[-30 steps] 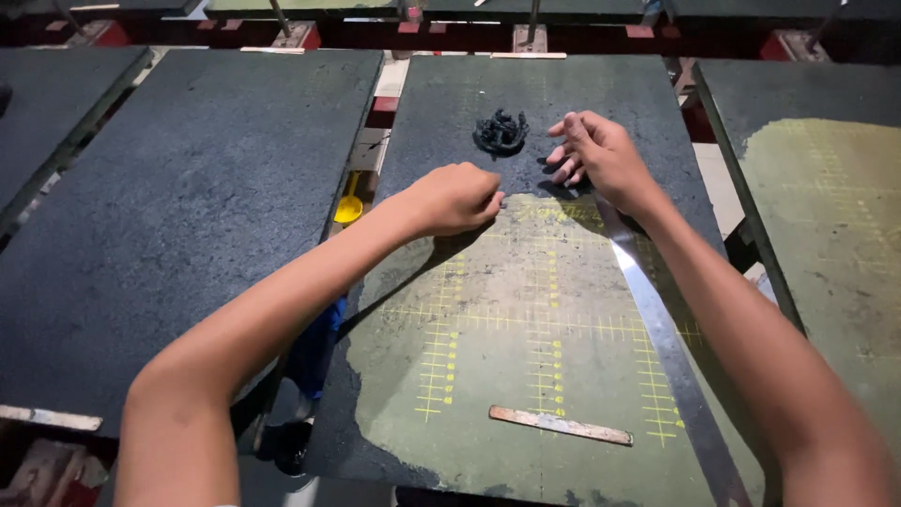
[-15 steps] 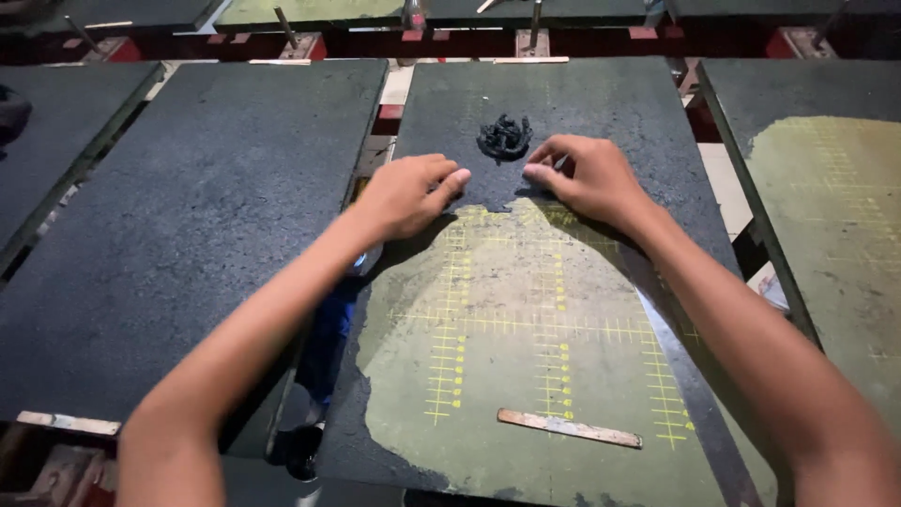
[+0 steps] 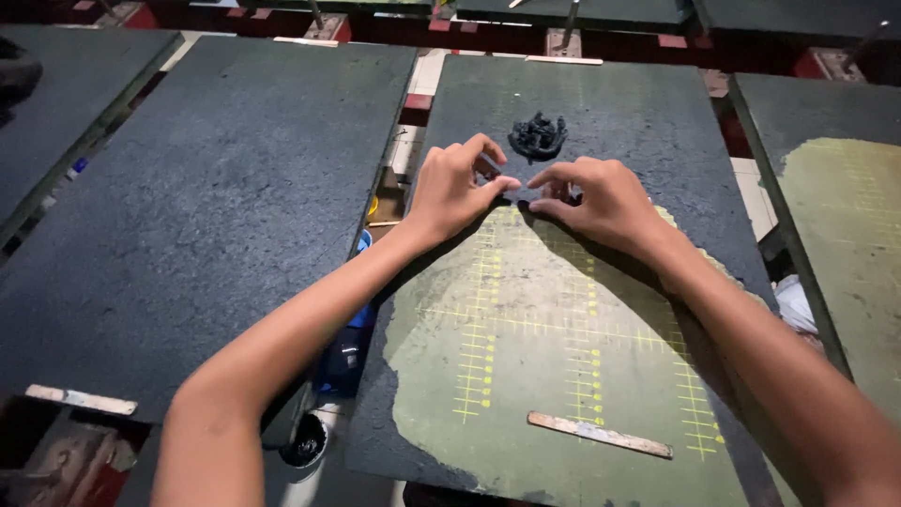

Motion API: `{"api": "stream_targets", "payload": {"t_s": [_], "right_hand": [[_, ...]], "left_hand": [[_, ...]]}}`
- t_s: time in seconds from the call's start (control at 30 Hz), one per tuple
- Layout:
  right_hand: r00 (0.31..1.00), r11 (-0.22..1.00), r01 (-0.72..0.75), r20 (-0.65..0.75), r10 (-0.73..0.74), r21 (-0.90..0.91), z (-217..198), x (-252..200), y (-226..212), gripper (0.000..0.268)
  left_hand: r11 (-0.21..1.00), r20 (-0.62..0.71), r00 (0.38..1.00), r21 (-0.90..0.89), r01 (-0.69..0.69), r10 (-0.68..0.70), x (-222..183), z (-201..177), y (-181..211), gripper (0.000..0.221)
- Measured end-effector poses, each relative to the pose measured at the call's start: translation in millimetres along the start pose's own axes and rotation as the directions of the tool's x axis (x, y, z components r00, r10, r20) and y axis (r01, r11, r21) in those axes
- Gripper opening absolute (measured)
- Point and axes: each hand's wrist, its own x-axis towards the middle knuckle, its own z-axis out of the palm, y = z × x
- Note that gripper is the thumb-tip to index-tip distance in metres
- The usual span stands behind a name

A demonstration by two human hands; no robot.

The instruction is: Scraping and cleaning residue from a screen printing platen using a metal ruler as a scraper.

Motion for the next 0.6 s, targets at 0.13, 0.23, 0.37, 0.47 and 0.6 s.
{"api": "stream_targets", "payload": {"t_s": [0.13,0.23,0.37,0.47,0.6], "right_hand": [[0.993,0.994,-0.107,0.057,0.108,-0.013,-5,-2,-21,0.031],[0.980,0.981,-0.188,0.073,0.184,0.054,-1,-1,-23,0.038],[0.950,0.936,-0.312,0.050,0.308,0.161,10,-3,-15,0.037],[0.945,0.928,-0.324,0.022,0.325,0.184,16,-7,-18,0.032],[0.959,0.954,-0.285,0.020,0.284,0.099,18,-7,-29,0.024]], "left_hand": [[0.998,-0.023,0.998,-0.035,0.050,-0.051,-1,-9,11,0.030],[0.997,-0.034,0.997,-0.031,0.065,-0.066,0,-10,11,0.032],[0.996,-0.030,0.998,-0.070,0.057,-0.059,1,-13,15,0.039],[0.993,-0.029,0.996,-0.079,0.085,-0.088,1,-15,18,0.038],[0.984,-0.031,0.988,-0.096,0.151,-0.154,2,-15,21,0.035]]}}
